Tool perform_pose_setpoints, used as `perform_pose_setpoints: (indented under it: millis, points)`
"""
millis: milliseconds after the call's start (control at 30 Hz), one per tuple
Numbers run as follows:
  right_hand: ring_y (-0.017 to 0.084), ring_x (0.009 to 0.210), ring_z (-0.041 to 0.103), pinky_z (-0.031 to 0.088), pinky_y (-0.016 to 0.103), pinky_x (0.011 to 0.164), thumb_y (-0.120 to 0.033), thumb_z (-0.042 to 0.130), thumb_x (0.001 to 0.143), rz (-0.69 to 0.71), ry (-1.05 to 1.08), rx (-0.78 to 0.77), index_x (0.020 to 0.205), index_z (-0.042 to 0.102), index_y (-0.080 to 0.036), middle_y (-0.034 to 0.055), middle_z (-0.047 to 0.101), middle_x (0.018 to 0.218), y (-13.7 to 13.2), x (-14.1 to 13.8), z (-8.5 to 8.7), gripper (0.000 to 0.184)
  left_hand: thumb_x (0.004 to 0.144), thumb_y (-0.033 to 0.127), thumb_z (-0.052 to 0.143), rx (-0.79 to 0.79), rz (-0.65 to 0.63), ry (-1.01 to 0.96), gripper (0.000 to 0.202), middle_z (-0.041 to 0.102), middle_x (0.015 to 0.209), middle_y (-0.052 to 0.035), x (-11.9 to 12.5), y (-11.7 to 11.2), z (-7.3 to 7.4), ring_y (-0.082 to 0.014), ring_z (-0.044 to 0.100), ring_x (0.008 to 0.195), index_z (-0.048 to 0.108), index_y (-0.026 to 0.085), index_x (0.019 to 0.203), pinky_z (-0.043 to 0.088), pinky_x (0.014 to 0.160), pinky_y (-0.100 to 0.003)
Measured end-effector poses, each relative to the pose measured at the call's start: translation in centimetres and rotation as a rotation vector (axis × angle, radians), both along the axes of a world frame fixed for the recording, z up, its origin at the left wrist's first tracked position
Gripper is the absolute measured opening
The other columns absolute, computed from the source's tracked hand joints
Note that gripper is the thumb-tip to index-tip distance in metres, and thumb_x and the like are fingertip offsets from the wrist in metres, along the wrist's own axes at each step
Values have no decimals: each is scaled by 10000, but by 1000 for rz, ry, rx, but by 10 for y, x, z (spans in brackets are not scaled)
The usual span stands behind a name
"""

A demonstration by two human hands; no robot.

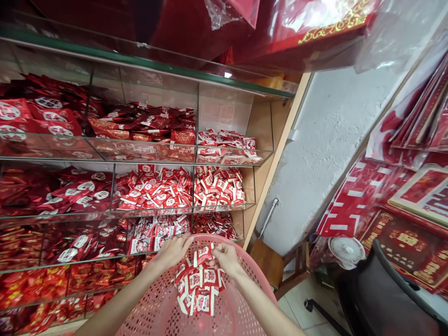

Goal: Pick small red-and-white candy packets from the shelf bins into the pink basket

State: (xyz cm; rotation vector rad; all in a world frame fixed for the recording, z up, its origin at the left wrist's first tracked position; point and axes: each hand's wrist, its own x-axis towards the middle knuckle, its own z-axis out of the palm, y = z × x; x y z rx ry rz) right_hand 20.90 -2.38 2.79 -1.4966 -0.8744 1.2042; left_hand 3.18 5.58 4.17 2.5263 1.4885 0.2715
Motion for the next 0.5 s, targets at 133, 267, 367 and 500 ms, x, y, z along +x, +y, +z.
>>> perform_pose_setpoints:
  millis: [133,267,367,500]
  points:
    - [99,403,554,401,165,396,-198,509,734,-15,76,-142,641,428,-187,-13,570,439,13,-5,-15,124,854,553,77,-14,-1,-3,613,631,1024,-96,-1,-1,2,-242,595,897,479,241,1196,421,743,-352]
    - [91,378,537,400,163,381,-199,509,737,-8,52,-157,649,456,-174,0,581,447,20,-8,-23,105,853,557,73,-21,-15,-3,621,643,993,-94,-1,-1,4,-240,599,889,475,245,1208,420,746,-353]
    - [101,356,520,349,173,334,-264,491,749,-1,-109,-90,611,425,-187,-14,558,433,23,-4,-28,172,849,562,72,-29,-7,-10,629,632,1026,-98,-2,0,3,-241,598,890,463,243,1225,422,747,-360]
    - [114,318,476,273,202,317,-361,492,735,-30,-371,58,572,368,-212,-53,485,402,21,6,-13,254,846,566,57,-28,-14,-24,642,612,1069,-99,-1,1,1,-249,590,911,456,242,1231,426,753,-376]
